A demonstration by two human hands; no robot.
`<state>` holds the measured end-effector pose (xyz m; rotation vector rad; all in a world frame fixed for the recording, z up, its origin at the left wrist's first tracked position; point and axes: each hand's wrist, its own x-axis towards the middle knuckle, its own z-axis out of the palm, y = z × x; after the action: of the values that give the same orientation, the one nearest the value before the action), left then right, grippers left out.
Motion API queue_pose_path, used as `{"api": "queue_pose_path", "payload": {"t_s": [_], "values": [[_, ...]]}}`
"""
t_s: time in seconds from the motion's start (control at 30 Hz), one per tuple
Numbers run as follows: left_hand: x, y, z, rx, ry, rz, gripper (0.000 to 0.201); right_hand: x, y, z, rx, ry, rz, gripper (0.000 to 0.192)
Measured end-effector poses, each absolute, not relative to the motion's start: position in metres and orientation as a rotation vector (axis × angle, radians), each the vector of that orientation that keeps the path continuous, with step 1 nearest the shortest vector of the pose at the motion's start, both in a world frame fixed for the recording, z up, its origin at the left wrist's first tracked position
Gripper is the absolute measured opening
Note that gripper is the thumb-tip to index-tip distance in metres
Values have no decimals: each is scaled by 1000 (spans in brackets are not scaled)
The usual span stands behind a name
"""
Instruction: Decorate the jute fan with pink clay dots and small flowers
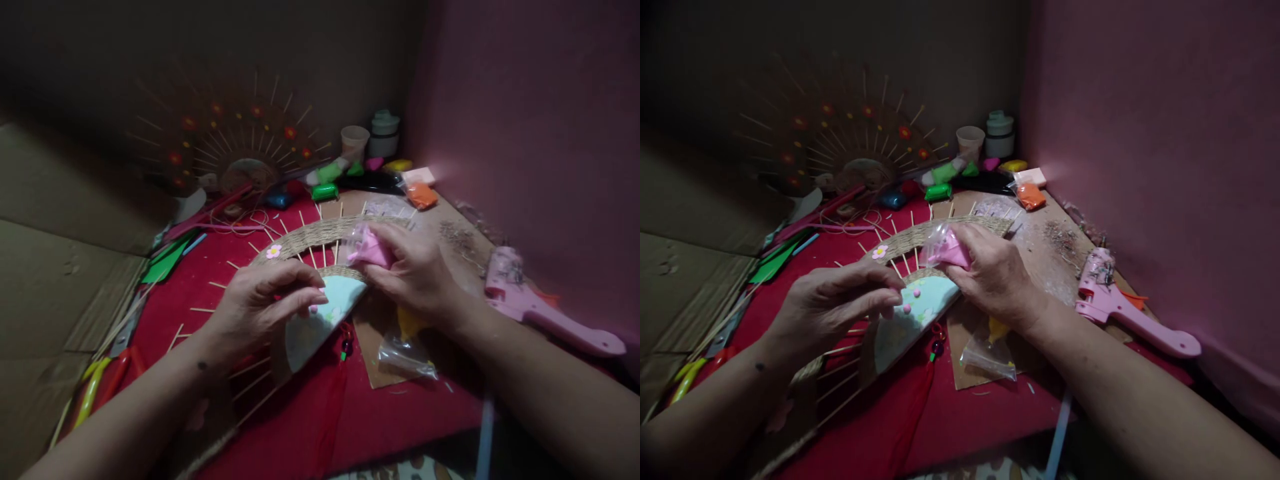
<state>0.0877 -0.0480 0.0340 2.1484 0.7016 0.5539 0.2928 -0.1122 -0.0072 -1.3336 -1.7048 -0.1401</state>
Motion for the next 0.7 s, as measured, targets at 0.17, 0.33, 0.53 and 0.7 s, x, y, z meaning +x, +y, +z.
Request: {"api": "queue_pose_path", "payload": {"t_s": [0.17,0.33,0.53,0.7], "values": [[82,-41,20,2558,521,596,17,292,-111,-8,-1340,-1699,-121,26],[79,-36,4,2723,443,669,19,292,-111,-9,-1328,-1697,-120,27],[85,-37,0,2893,369,611,19,292,-110,-10,-1339,-1724,-124,27],[93,-40,7,3011,285,498,22,292,-110,-11,-1306,-1731,-144,26]]}}
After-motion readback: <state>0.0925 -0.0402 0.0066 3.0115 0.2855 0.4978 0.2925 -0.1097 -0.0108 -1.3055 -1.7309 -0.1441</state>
